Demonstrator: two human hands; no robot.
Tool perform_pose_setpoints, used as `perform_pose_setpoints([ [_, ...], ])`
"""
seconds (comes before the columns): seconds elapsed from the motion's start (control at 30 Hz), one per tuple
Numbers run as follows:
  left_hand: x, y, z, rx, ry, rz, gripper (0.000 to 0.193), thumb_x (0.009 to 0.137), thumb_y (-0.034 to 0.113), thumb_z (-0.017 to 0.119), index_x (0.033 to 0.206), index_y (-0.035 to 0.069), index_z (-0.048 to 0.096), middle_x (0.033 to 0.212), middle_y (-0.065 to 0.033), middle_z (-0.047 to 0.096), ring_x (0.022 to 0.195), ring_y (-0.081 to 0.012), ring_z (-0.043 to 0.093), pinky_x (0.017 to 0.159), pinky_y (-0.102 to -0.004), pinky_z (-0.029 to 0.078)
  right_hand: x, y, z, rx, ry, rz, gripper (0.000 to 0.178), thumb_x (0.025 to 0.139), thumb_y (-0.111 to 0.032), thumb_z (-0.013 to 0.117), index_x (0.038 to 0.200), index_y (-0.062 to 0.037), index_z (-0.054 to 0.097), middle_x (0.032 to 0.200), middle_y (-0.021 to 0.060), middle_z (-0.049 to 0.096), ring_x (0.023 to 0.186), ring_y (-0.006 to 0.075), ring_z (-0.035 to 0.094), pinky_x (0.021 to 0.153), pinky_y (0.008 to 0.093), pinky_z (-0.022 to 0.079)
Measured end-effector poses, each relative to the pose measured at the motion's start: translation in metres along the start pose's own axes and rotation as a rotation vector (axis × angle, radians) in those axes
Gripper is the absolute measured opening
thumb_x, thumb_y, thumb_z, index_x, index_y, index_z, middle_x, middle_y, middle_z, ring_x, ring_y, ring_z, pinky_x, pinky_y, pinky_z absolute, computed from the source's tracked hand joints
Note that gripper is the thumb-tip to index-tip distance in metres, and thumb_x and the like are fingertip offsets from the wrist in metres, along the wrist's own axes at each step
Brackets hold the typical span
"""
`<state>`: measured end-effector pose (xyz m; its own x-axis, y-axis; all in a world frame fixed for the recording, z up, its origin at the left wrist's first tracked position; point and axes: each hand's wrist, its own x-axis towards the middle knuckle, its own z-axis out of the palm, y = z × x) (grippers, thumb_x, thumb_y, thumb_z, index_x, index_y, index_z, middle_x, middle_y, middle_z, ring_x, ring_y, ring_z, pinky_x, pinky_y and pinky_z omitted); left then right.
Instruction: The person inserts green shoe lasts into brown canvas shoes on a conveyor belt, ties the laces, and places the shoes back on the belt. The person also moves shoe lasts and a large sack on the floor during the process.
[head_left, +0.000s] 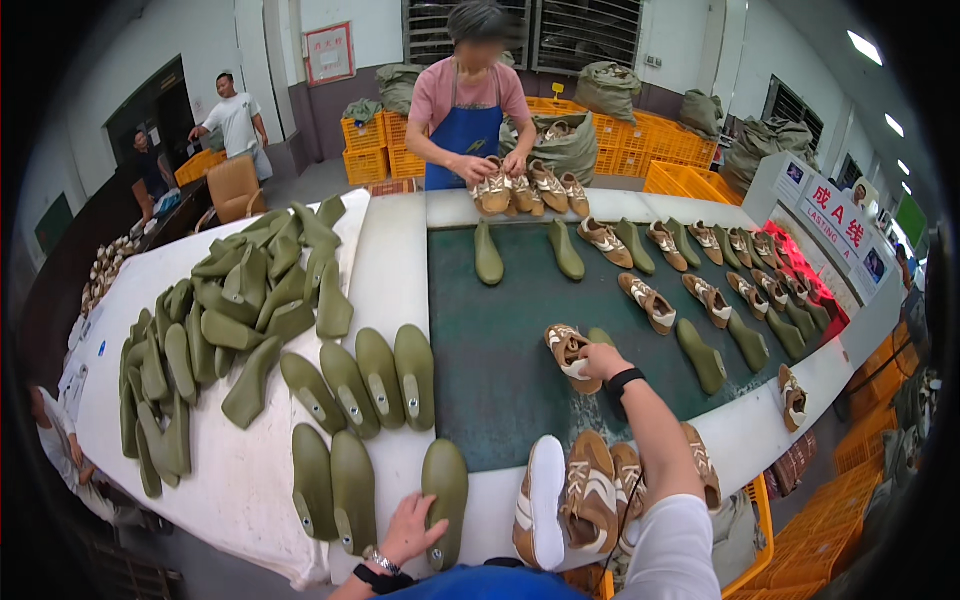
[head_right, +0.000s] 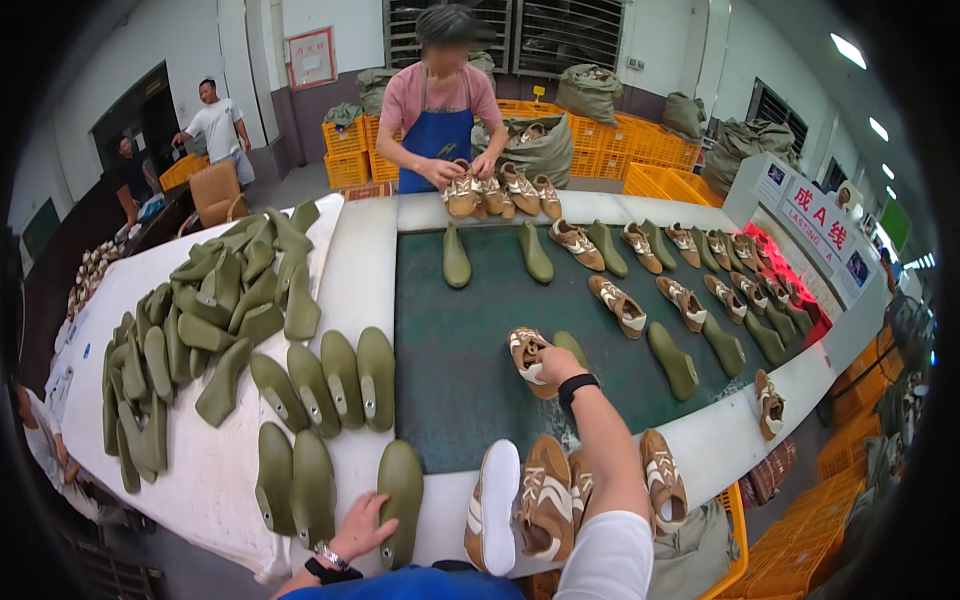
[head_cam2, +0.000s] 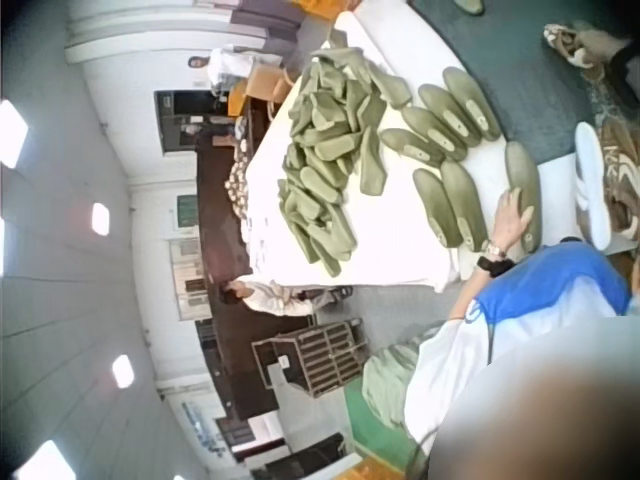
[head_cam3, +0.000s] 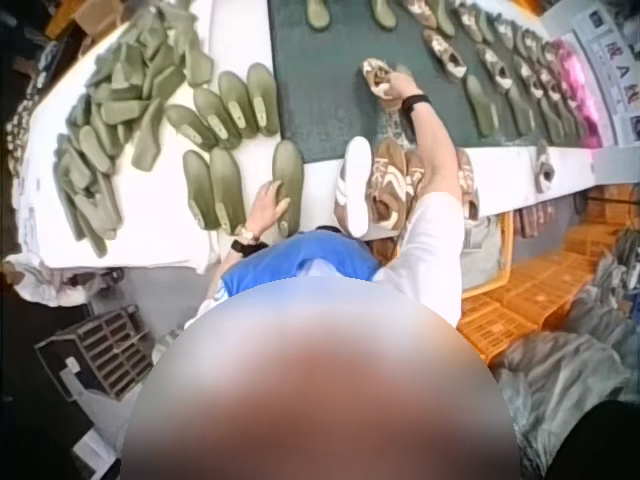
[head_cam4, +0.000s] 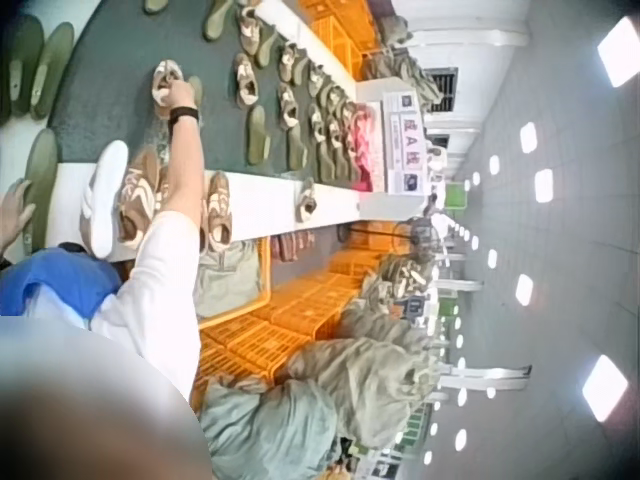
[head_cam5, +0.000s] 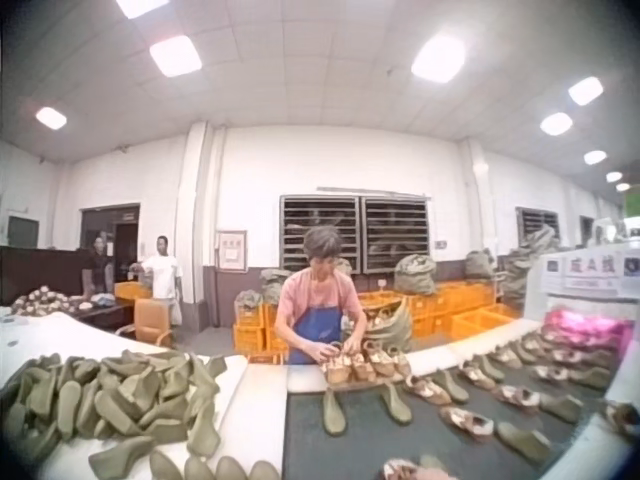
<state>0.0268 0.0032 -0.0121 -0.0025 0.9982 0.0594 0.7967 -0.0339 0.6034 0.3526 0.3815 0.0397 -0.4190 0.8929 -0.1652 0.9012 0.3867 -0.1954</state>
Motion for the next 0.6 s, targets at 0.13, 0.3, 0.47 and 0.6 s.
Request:
perform_pose_setpoints([
  [0.13, -0.001, 0.007, 0.009, -0.179, -0.09, -0.242, 0.06, 0.08, 0.034, 0.062, 0.128, 0.003, 0.044, 0.13, -0.0267, 0.042, 0.118, -0.0421, 0.046, 0.098, -0.0419, 0.041, 0.037, 0.033, 0.061, 0.224, 0.316, 0.23, 0.042, 0.07, -0.014, 0.074, 0.111, -0.0122, 0.062, 0.116, 0.0199, 0.055, 0.101, 0.0373, 0.058, 0.088, 0.0414, 0.048],
  [0.3, 0.004, 0.007, 0.011, -0.214, 0.005, -0.157, 0.05, 0.08, 0.027, 0.063, 0.123, 0.004, 0.049, 0.128, -0.0212, 0.047, 0.115, -0.0409, 0.047, 0.098, -0.0429, 0.04, 0.046, 0.041, 0.102, 0.344, 0.162, 0.24, 0.056, 0.078, -0.003, 0.056, 0.132, -0.0166, 0.049, 0.132, 0.0213, 0.047, 0.117, 0.0382, 0.05, 0.098, 0.04, 0.042],
  [0.47, 0.001, 0.006, 0.003, -0.152, -0.124, -0.197, 0.059, 0.083, 0.038, 0.061, 0.13, 0.007, 0.043, 0.131, -0.0254, 0.041, 0.112, -0.042, 0.05, 0.093, -0.0423, 0.045, 0.016, 0.021, 0.05, 0.3, 0.041, -0.159, 0.035, 0.076, -0.005, 0.052, 0.109, -0.0036, 0.063, 0.102, 0.0199, 0.065, 0.099, 0.0361, 0.061, 0.085, 0.0415, 0.047],
  [0.6, -0.009, -0.001, -0.028, -0.107, 0.148, 0.019, 0.059, 0.083, 0.031, 0.066, 0.127, -0.002, 0.045, 0.115, -0.0236, 0.054, 0.111, -0.0394, 0.051, 0.097, -0.0413, 0.041, -0.059, -0.04, -0.017, 0.294, -0.003, -0.275, 0.035, 0.078, -0.013, 0.06, 0.113, -0.0056, 0.062, 0.089, 0.0164, 0.066, 0.082, 0.032, 0.064, 0.073, 0.0381, 0.051],
])
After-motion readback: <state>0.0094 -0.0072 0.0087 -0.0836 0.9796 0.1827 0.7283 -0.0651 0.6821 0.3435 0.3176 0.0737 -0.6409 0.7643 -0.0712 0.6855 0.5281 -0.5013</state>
